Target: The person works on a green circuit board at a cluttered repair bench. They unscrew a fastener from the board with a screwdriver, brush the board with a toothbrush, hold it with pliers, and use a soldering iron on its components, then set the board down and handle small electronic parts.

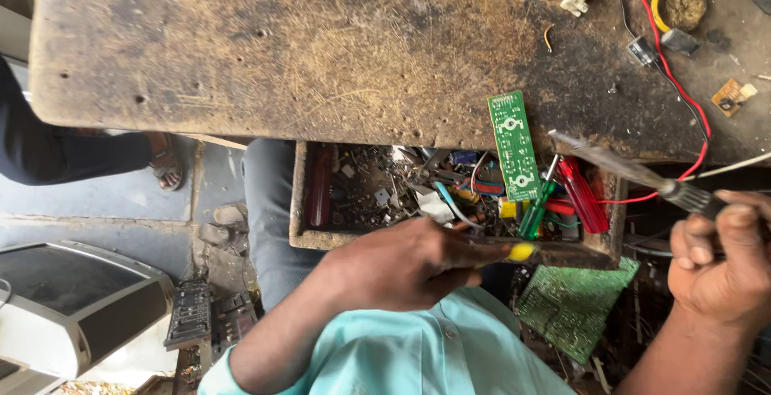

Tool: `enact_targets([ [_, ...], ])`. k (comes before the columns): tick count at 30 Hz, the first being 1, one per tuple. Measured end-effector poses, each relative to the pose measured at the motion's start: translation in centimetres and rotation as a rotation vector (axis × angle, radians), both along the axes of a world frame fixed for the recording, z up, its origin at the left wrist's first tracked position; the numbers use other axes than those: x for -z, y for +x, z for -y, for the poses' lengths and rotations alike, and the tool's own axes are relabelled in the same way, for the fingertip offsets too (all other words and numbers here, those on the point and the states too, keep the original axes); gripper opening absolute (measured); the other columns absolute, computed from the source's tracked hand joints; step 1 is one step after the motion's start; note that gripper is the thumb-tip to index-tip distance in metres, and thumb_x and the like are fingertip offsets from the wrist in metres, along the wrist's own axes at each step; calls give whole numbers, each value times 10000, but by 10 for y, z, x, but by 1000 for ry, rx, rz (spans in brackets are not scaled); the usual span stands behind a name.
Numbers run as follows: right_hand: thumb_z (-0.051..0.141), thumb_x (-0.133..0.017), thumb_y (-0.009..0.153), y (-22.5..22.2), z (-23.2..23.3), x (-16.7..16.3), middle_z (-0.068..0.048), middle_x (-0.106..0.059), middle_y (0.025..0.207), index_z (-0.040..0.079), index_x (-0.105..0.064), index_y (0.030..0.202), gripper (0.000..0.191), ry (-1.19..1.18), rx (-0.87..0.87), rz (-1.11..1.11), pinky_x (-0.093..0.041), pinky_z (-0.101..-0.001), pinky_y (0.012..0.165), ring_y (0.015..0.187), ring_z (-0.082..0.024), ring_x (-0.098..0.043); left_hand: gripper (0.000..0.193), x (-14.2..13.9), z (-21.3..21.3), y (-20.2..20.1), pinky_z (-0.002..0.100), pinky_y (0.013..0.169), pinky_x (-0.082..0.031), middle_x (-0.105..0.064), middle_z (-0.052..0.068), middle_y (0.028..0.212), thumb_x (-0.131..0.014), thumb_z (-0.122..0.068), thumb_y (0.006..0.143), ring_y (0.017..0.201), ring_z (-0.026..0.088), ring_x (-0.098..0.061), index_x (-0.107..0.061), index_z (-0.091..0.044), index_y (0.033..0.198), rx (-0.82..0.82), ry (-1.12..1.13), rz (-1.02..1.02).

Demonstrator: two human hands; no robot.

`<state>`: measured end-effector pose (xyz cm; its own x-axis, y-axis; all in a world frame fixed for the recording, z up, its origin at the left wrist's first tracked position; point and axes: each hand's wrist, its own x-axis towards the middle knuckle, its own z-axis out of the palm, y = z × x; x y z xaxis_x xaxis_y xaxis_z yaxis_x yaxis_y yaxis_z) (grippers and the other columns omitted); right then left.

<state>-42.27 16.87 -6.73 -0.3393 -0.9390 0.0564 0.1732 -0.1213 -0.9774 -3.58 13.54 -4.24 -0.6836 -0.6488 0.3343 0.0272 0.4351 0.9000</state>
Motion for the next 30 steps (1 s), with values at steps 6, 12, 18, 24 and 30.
enact_targets([
  [6, 78, -661, 1125, 9, 7, -13, -106, -605, 781, 17, -641, 1119, 65, 55, -113, -101, -381, -204, 528, 558, -71, -450, 443, 25, -16, -21, 278, 711, -540, -654, 26, 918, -688, -161, 1032, 814, 86, -610, -566, 50, 1401, -301, 798, -218],
  [12, 41, -635, 1129, 10, 13, -16, -117, -621, 780, 2, -654, 1119, 45, 77, -154, -151, -397, -199, 539, 563, -67, -460, 512, 43, -19, -63, 234, 692, -533, -641, 40, 975, -817, -92, 874, 845, 80, -614, -548, 22, 1294, -559, 952, -399],
  [18, 35, -637, 1123, 7, 15, -15, -117, -625, 783, -9, -655, 1103, 51, 87, -170, -146, -402, -206, 532, 565, -66, -464, 422, 47, -16, -79, 229, 920, -566, -676, 43, 1129, -787, -30, 908, 1020, 76, -651, -545, 19, 1252, -576, 815, -518],
  [24, 26, -671, 1100, -2, 18, -8, -122, -640, 798, -9, -662, 1130, 48, 109, -192, -123, -409, -207, 557, 582, -67, -479, 377, 59, -14, -85, 247, 929, -575, -708, 66, 1089, -771, -6, 933, 1008, 94, -668, -549, 27, 1236, -601, 797, -531],
  [30, 10, -716, 1060, -10, 22, -3, -116, -632, 770, -8, -671, 1138, 92, 120, -214, -161, -419, -210, 571, 603, -71, -499, 415, 57, -14, -85, 236, 919, -573, -721, 62, 1076, -773, -12, 921, 997, 81, -670, -553, 25, 1271, -619, 786, -511],
])
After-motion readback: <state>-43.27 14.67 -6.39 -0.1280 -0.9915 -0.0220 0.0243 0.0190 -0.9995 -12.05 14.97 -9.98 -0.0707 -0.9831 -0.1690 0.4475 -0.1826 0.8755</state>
